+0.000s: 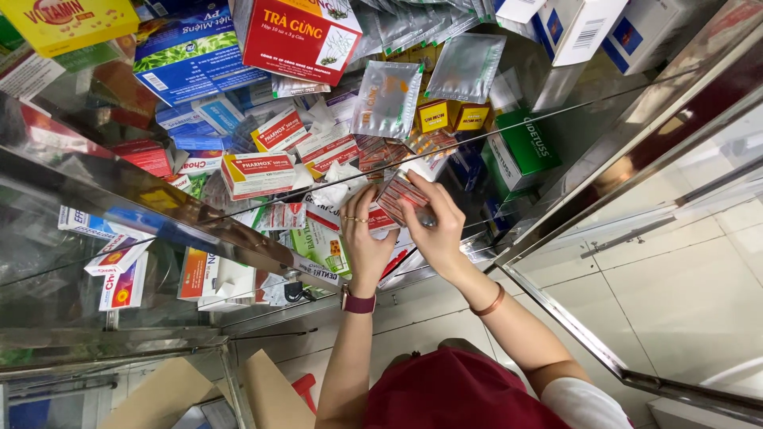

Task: Checking the contents of a medicine box inside a display cabinet.

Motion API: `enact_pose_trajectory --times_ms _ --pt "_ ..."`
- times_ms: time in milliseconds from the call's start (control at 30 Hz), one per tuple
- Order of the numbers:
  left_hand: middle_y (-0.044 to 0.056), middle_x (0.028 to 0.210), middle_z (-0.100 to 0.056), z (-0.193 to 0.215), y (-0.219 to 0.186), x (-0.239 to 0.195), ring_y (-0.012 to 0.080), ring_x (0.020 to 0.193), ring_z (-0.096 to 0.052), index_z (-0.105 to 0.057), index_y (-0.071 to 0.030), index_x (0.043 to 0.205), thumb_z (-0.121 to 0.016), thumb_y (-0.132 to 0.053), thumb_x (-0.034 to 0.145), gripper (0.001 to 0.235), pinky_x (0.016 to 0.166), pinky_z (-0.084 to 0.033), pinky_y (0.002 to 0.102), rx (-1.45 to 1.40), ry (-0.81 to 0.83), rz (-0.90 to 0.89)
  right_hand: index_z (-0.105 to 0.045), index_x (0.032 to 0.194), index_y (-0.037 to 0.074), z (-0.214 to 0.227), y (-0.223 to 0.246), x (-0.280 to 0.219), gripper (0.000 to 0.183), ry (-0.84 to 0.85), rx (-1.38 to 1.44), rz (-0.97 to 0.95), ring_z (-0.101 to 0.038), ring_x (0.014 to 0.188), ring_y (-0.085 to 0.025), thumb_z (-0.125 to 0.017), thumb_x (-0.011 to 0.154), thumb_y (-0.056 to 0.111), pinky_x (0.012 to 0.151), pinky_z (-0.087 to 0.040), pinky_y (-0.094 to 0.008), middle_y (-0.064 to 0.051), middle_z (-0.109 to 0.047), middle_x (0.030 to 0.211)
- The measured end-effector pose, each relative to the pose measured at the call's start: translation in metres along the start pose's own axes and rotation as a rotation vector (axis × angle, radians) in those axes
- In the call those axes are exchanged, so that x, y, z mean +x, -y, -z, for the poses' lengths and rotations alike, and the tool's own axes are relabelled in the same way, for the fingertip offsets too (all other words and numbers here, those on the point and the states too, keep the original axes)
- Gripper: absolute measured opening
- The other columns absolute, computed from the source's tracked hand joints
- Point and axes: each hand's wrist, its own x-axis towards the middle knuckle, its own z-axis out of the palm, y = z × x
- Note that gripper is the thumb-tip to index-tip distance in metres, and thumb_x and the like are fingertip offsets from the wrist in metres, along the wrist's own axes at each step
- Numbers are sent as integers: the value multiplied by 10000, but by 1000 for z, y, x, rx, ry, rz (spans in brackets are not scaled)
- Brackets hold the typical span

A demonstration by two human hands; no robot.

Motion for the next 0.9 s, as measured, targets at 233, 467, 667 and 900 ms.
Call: enact_pose_trajectory --times_ms 233,467,667,900 --pt "164 1380 -602 -7 -6 -2 384 1284 -544 -515 -48 1424 -892 -64 644 867 1112 -423 507 34 -45 72 -615 1332 2 -20 -5 -3 434 -62 108 -7 -710 986 -185 -780 930 -11 819 -606 -279 -158 -688 1147" --pt "207 1341 -650 -21 1 -14 413 1258 -598 -516 -15 1427 -791 -114 861 637 1078 -461 508 91 -188 163 -671 1139 109 -17 -12 -7 291 129 -115 114 -682 987 -232 -799 880 73 870 -523 -361 -68 -719 1096" --pt "237 1259 -639 -19 7 -16 422 1143 -599 -482 23 1373 -920 -275 718 843 1003 -439 545 179 -250 300 -657 1256 56 -5 -6 -1 338 146 -173 161 -591 1207 -321 -677 922 96 1079 -428 -417 -134 -656 1241" --pt "251 1433 -473 -12 -3 -20 466 1307 -515 -379 -45 1456 -933 -235 703 954 1080 -439 561 167 -330 156 -557 1382 32 -28 -70 -12 386 356 551 -510 -601 1097 -106 -611 1017 147 940 -508 -261 -52 -680 1228"
